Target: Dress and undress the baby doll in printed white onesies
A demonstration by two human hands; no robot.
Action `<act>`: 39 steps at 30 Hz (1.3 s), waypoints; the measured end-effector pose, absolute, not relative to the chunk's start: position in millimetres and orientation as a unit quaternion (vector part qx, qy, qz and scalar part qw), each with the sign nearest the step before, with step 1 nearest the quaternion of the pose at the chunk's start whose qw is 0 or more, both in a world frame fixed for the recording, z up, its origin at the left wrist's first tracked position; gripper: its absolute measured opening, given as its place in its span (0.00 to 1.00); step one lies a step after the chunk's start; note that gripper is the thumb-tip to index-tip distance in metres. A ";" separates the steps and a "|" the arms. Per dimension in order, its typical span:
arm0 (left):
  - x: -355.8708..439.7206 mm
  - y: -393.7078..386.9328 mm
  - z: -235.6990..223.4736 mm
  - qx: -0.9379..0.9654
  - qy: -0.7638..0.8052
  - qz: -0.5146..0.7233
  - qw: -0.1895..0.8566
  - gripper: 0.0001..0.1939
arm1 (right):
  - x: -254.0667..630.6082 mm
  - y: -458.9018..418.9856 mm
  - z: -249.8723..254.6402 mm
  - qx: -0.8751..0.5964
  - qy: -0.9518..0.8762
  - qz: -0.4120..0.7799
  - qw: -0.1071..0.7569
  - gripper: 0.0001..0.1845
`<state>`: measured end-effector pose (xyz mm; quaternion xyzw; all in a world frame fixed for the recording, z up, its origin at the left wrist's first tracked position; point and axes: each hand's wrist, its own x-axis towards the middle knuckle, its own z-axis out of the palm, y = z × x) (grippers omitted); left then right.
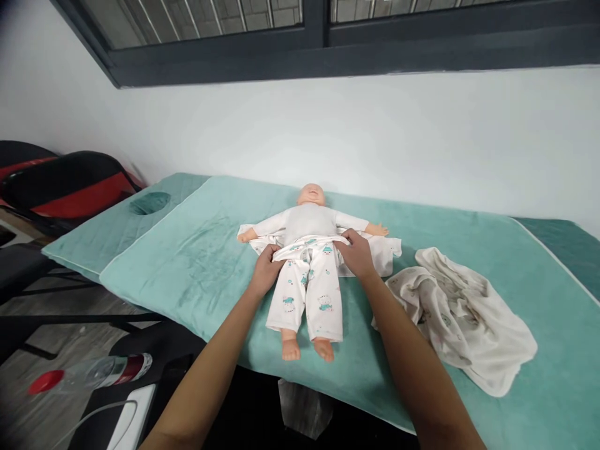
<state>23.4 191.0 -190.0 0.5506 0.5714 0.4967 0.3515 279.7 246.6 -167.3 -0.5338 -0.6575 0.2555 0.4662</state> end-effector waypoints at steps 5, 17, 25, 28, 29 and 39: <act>7.9 182.3 -176.9 0.574 0.487 0.412 0.513 0.20 | 298.9 237.5 -161.2 -0.494 -0.731 0.328 0.338 0.14; 37.6 156.5 -182.2 0.635 0.586 0.460 0.204 0.10 | 291.7 212.8 -168.1 -0.459 -0.671 0.444 0.377 0.17; 43.9 142.0 -170.6 0.561 0.562 0.452 0.406 0.09 | 308.2 188.7 -167.2 -0.453 -0.710 0.440 0.313 0.18; 30.4 124.7 -158.2 0.661 0.514 0.359 0.412 0.22 | 313.2 166.4 -165.1 -0.419 -0.743 0.438 0.283 0.34; 27.8 119.1 -155.2 0.694 0.500 0.331 0.399 0.25 | 313.0 160.2 -165.2 -0.415 -0.749 0.435 0.280 0.37; 40.8 91.4 -154.5 0.705 0.608 0.281 0.235 0.09 | 299.6 141.2 -166.0 -0.467 -0.643 0.514 0.321 0.25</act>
